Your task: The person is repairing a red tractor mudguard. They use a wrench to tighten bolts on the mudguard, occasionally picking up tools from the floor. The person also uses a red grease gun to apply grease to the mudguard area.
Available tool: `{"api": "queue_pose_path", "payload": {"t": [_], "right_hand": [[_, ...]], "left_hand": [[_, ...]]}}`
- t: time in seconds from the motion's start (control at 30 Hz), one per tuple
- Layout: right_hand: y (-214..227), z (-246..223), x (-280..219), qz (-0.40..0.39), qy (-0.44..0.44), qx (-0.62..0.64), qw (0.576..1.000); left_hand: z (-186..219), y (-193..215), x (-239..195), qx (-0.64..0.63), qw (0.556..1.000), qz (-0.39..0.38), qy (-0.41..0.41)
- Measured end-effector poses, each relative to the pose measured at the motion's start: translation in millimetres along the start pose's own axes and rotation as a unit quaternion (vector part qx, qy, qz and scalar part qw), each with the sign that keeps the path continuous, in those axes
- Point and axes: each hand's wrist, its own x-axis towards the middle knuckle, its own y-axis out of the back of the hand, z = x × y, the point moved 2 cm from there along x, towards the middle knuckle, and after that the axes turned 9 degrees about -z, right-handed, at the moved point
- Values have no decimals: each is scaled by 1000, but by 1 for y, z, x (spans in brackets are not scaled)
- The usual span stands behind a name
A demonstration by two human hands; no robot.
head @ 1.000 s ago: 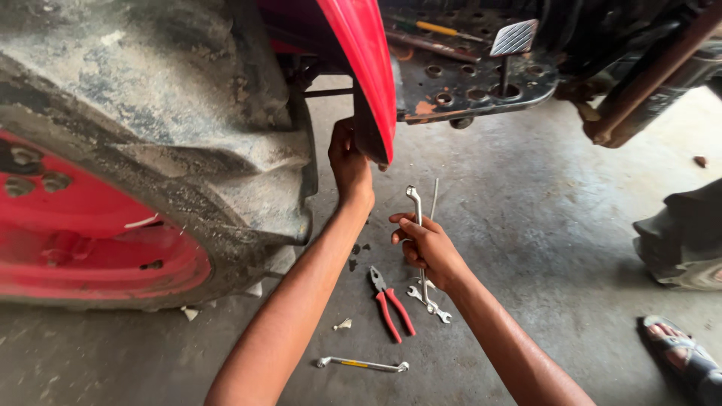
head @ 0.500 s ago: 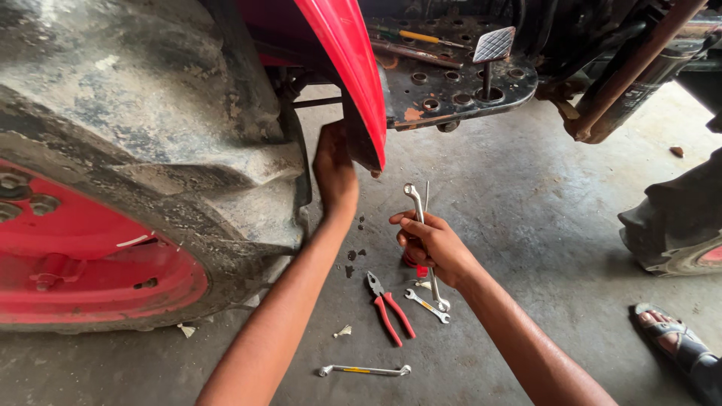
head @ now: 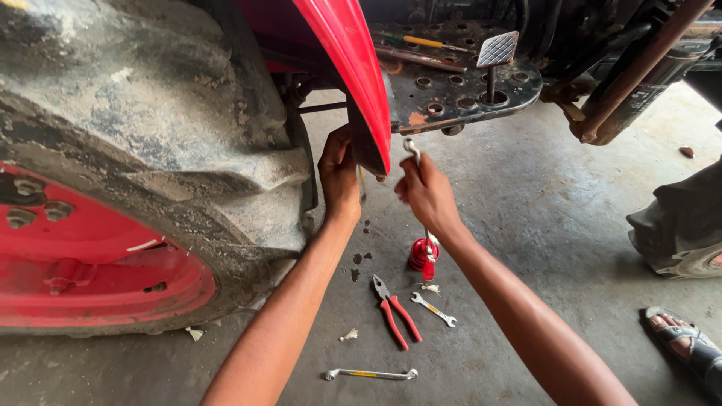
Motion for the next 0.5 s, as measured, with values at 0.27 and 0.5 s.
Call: {"api": "queue_pose_path", "payload": {"t": [0.27,0.5], "right_hand": [[-9,-40,26,2,32,-285,958],[17,-61,25,-165,-115,-69,977]], "left_hand": [[2,-2,1,-28,999,10,33],[0,1,1,-68,997,6,35]]}}
